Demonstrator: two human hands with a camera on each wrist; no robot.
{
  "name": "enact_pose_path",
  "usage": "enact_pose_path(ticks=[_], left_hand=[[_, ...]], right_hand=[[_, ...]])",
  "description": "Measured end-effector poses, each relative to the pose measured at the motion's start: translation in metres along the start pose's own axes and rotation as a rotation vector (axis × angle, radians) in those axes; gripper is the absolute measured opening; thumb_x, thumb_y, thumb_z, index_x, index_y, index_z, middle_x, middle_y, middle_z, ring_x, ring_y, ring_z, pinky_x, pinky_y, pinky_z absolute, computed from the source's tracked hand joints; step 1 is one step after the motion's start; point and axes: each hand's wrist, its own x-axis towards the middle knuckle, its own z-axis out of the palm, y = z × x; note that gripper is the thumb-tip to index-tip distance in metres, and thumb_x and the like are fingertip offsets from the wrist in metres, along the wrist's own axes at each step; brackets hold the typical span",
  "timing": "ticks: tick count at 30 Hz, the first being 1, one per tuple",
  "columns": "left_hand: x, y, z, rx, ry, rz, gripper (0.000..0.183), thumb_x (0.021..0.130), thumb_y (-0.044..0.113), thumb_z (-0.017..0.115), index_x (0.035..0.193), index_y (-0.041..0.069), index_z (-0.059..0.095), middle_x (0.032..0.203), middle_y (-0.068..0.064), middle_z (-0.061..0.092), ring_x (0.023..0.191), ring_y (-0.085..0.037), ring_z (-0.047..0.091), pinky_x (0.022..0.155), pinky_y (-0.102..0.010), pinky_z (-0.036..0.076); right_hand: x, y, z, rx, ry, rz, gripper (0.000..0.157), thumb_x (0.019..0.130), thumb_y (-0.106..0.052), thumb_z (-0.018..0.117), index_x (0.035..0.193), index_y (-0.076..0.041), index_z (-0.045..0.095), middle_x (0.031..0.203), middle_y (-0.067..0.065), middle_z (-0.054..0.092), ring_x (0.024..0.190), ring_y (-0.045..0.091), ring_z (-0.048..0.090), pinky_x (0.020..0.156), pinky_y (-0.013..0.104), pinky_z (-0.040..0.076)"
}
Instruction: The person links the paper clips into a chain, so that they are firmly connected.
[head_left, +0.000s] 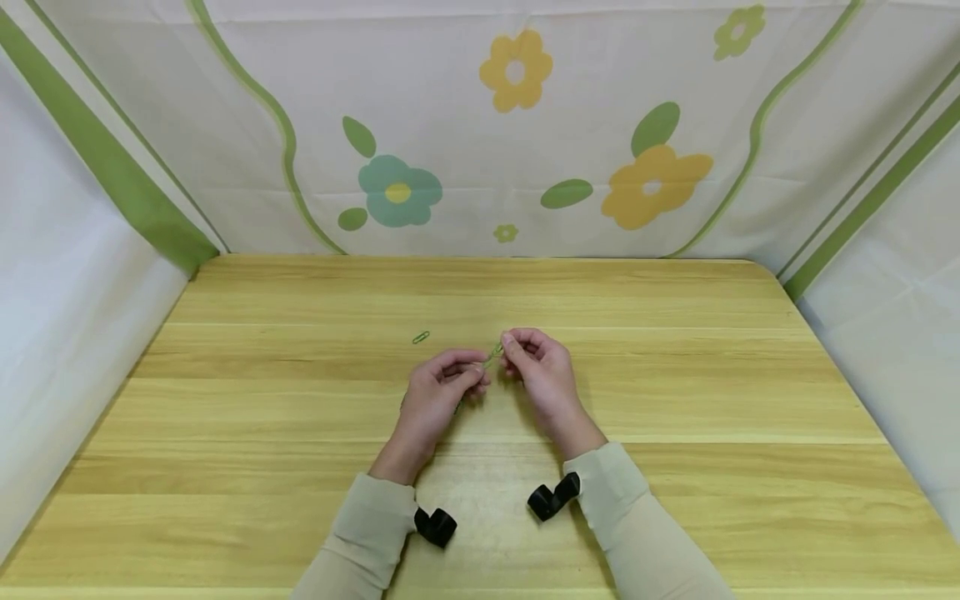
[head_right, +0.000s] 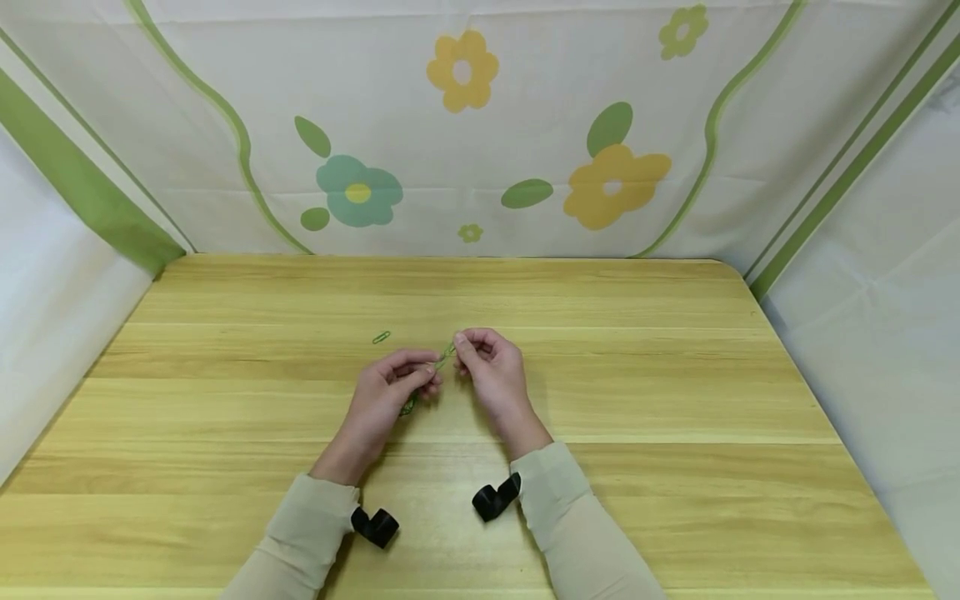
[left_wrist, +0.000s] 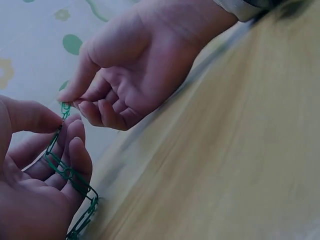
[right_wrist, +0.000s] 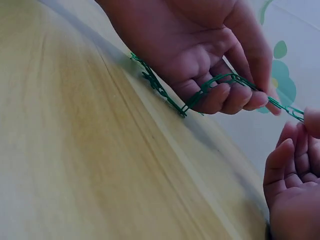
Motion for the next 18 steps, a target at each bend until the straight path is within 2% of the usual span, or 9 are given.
enact_pose_path(ticks=[4, 9, 14, 18], left_hand=[[-0.0013, 0.0004, 0.0000, 0.033, -0.008, -0.008, 0.015, 0.103, 0.012, 0.073, 0.116, 0.006, 0.077, 0.107, -0.020, 0.079, 0.086, -0.021, 0.076, 0.073, -0.027, 0.060], [-0.0018, -0.0013, 0.0002, 0.040, -0.006, -0.013, 0.022, 0.102, 0.019, 0.077, 0.121, 0.010, 0.076, 0.105, -0.019, 0.079, 0.076, -0.020, 0.073, 0.067, -0.026, 0.057], [-0.0025, -0.0007, 0.0017, 0.044, 0.014, -0.009, 0.016, 0.103, 0.018, 0.076, 0.112, 0.005, 0.078, 0.093, -0.020, 0.078, 0.070, -0.018, 0.067, 0.063, -0.025, 0.055], [-0.0020, 0.0003, 0.0001, 0.020, 0.063, -0.012, 0.018, 0.104, 0.017, 0.074, 0.110, 0.001, 0.077, 0.086, -0.010, 0.076, 0.070, -0.015, 0.068, 0.063, -0.024, 0.055]], right_hand=[[-0.0010, -0.0002, -0.0005, -0.030, -0.050, 0.011, 0.011, 0.106, -0.010, 0.068, 0.107, 0.002, 0.069, 0.083, -0.002, 0.066, 0.076, 0.012, 0.061, 0.068, 0.022, 0.052], [-0.0022, 0.0003, -0.0010, -0.057, -0.102, 0.010, 0.010, 0.104, -0.009, 0.069, 0.106, 0.001, 0.070, 0.082, -0.003, 0.066, 0.074, 0.012, 0.059, 0.068, 0.022, 0.051], [-0.0013, 0.0000, -0.0028, -0.098, -0.146, 0.009, 0.016, 0.104, -0.011, 0.070, 0.109, 0.003, 0.070, 0.082, -0.003, 0.067, 0.074, 0.012, 0.059, 0.069, 0.024, 0.053], [0.0031, -0.0002, -0.0071, -0.137, -0.142, 0.040, 0.020, 0.106, -0.015, 0.069, 0.114, 0.004, 0.070, 0.086, 0.001, 0.068, 0.077, 0.014, 0.061, 0.069, 0.024, 0.054]])
